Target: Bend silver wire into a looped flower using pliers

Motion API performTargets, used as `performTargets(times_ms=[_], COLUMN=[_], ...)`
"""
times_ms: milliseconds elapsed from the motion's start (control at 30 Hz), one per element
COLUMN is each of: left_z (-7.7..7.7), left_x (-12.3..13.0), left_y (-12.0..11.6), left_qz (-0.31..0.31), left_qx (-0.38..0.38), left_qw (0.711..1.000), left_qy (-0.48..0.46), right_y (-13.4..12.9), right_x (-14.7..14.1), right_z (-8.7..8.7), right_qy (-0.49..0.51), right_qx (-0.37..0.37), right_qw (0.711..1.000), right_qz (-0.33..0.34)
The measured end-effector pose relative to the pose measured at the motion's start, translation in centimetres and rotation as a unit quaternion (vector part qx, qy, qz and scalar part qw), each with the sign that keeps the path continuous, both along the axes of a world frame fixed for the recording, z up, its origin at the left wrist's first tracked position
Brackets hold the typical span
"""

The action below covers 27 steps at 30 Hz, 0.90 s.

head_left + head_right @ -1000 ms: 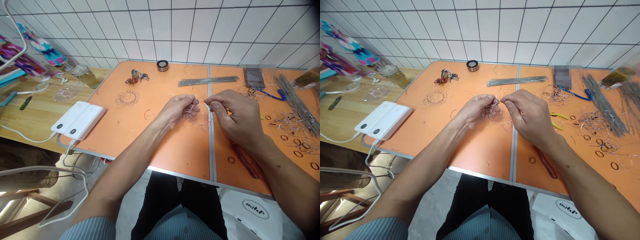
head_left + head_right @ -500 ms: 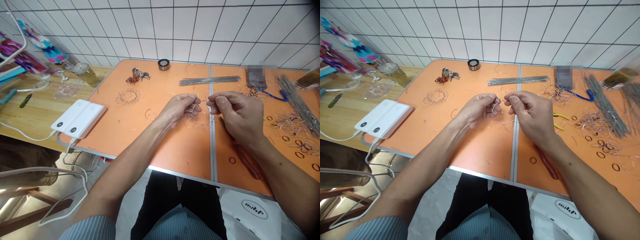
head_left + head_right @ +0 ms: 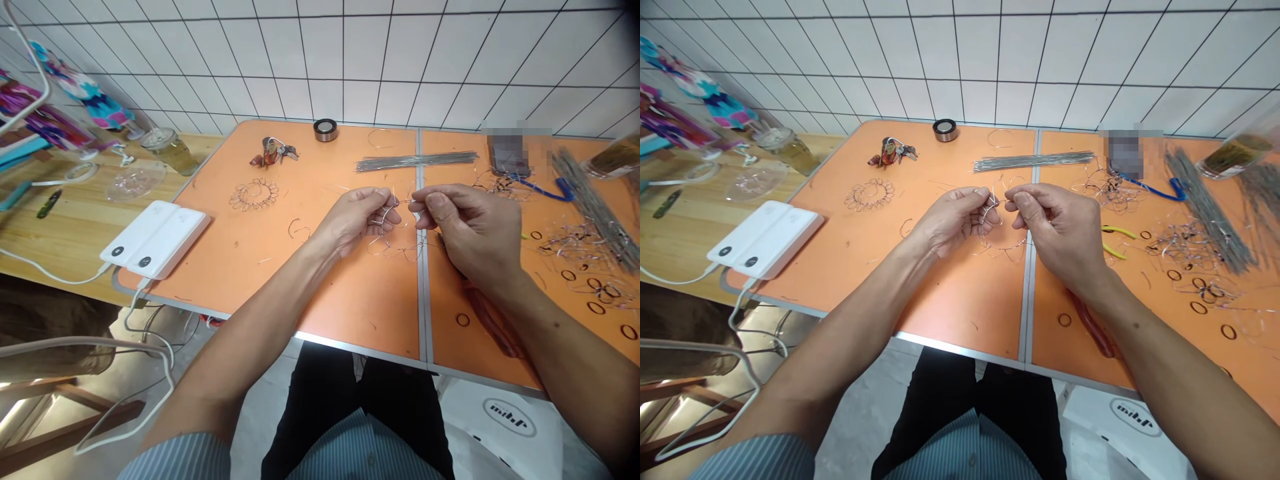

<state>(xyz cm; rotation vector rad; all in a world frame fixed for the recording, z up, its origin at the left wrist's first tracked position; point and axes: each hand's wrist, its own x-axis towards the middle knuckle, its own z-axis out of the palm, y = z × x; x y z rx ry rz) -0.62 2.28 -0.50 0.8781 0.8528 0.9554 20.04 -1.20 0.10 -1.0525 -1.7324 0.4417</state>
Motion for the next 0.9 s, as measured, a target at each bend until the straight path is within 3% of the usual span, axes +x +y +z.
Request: performTargets(times_ms=[900], left_z=[-0.30], left_x=[0.09], left_y=[-0.49], left_qz=[-0.021], left_qx=[0.019], left_qw=[1.000], left_qy=[0.000], right_y=[-0.48], right_x=[0.07], right_z=[0.79], right_qy=[-0.077], right_qx=[0.045], right_qw=[0.996], right_qz=[0.006])
